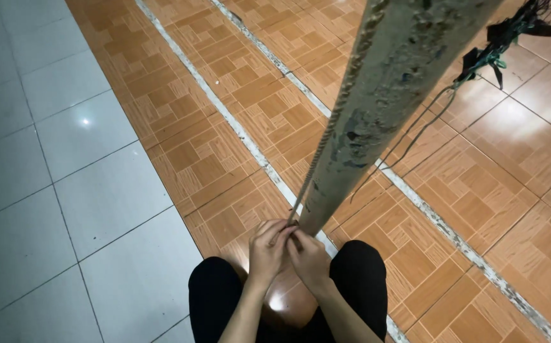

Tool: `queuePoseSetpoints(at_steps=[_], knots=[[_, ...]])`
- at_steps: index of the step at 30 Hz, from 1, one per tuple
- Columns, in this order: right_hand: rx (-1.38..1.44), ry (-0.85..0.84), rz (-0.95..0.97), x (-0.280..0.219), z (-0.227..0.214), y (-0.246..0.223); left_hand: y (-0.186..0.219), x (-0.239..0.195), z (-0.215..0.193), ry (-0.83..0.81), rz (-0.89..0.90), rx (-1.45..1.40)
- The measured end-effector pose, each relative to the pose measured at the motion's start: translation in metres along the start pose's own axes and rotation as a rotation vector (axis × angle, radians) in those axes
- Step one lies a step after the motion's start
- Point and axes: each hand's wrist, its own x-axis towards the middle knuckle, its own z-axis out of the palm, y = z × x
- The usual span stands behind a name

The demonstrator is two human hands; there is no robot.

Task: The person ties a badminton net to a metal pole using a blue string and a white rope. They wrap the string around the top of the pole and tie a knot, then wrap the rope around the lower part of the pole and tie another knot.

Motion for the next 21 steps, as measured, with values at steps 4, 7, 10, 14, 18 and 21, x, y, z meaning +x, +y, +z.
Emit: queuePoseSetpoints(at_steps=[4,7,10,14,18,21], knots=[[-0.222,-0.036,0.047,-0.013,0.019,0.026,-0.055,-0.009,0.007,0.01,-0.057,-0.021],[-0.202,0.012,0.033,-0.021,0.022,0.026,-0.069,-0.011,0.01,0.028,-0.094,-0.061],[-0.191,0.06,0.047,-0.027,0.029,0.031,-0.083,-0.007,0.014,0.034,-0.145,-0.055],[-0.176,-0.107,0.18,-0.032,0.04,0.043,-0.083,0.003,0.016,-0.041,-0.207,-0.031],[-0.459,-0.154,0.107,-0.033,0.051,0.047,-0.067,0.008,0.011,-0.116,-0.352,-0.125],[-0.403,-0.132,0.146,-0.028,0.05,0.034,-0.055,0.01,0.003,-0.129,-0.357,-0.059]])
